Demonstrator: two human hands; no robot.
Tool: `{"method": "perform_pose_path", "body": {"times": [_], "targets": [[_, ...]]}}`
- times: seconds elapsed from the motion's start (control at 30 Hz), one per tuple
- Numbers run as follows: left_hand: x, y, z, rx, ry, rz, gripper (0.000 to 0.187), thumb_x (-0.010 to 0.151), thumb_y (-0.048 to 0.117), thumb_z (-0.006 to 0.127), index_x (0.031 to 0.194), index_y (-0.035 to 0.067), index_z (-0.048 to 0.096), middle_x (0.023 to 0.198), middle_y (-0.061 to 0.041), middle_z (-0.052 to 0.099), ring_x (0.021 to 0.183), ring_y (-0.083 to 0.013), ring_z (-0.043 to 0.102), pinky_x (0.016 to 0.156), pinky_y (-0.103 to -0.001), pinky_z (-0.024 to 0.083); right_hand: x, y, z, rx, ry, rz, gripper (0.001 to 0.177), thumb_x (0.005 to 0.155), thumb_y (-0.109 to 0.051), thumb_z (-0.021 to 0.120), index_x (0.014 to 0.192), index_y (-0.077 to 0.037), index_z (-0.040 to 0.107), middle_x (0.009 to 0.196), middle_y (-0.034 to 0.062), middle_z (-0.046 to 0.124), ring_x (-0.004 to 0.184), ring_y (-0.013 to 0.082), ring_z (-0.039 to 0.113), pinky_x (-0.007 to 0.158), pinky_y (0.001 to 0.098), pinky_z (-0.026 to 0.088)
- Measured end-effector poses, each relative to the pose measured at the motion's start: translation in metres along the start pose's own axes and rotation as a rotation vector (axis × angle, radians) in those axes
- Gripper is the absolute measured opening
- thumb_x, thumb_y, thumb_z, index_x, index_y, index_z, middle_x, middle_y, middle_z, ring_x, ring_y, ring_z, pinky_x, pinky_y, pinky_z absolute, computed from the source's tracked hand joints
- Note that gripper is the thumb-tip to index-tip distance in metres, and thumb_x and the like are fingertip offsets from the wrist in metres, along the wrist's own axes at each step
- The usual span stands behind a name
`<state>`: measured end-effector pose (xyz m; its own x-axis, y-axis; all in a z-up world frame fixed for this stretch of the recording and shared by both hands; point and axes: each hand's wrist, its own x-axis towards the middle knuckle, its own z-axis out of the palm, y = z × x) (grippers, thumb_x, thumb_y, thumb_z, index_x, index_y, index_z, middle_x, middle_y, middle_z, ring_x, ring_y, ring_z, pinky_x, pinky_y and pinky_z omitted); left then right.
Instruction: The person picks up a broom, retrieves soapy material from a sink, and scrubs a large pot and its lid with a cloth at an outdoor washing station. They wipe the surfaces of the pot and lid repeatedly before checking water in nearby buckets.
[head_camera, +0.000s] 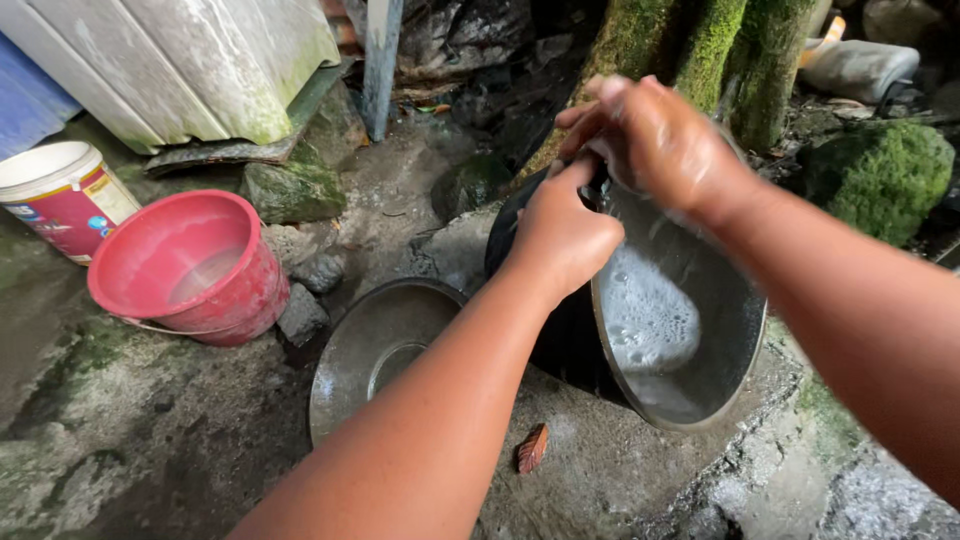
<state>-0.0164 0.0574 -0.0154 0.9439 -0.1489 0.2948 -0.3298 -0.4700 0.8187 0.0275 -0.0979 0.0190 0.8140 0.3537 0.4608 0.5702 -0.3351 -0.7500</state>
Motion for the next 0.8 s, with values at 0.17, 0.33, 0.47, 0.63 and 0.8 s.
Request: {"method": "perform_pose_path", "body": {"times": [0.17,0.33,0.47,0.63,0.8], "targets": [[-0.006,0.008,-0.001,-0.165,-0.05,-0.128,0.066,0.068,0.014,0.06,0.133,0.017,0.066,0.126,-0.021,0.071,0.117,-0.0377,0.066,0.107,-0.05,0.051,0.013,-0.015,0.004,-0.093,0.124,0.05,0.054,0.112,-0.042,0.042,0.09,-0.001,0.067,0.092,0.0218,0.074,0.091,0.0381,0.071,0.085,0.0433,0.056],[-0.005,0.012,0.009,0.116,0.004,-0.079,0.058,0.072,0.011,0.063,0.13,0.016,0.067,0.143,-0.016,0.062,0.134,-0.0413,0.054,0.12,-0.055,0.03,0.038,0.054,-0.003,-0.893,0.353,-0.488,0.042,0.114,-0.021,0.043,0.098,0.009,0.068,0.075,0.0264,0.066,0.069,0.0454,0.064,0.061,0.0563,0.047],[-0.02,0.009,0.01,-0.014,0.092,0.078,0.09,0.062,0.004,0.064,0.148,0.026,0.053,0.159,-0.014,0.042,0.148,-0.0418,0.033,0.115,-0.06,0.014,0.071,0.094,-0.061,-0.736,0.364,-0.147,0.045,0.111,-0.031,0.048,0.089,0.005,0.064,0.074,0.0222,0.064,0.069,0.0373,0.064,0.06,0.0507,0.049],[-0.012,-0.004,0.016,-0.019,-0.029,0.043,0.093,0.062,0.004,0.064,0.15,0.029,0.048,0.164,0.003,0.042,0.155,-0.034,0.023,0.112,-0.068,0.01,0.048,0.089,-0.025,-0.325,0.46,0.015,0.043,0.106,-0.041,0.055,0.093,-0.002,0.07,0.071,0.0161,0.065,0.066,0.0274,0.064,0.066,0.0426,0.052],[-0.018,-0.013,0.008,-0.073,0.019,0.123,0.09,0.067,0.006,0.063,0.154,0.025,0.047,0.161,-0.001,0.047,0.158,-0.0344,0.023,0.121,-0.06,0.017,0.061,0.118,-0.031,-0.382,0.448,-0.068,0.042,0.112,-0.038,0.053,0.097,0.0,0.064,0.078,0.02,0.063,0.069,0.0316,0.064,0.063,0.046,0.049]]}}
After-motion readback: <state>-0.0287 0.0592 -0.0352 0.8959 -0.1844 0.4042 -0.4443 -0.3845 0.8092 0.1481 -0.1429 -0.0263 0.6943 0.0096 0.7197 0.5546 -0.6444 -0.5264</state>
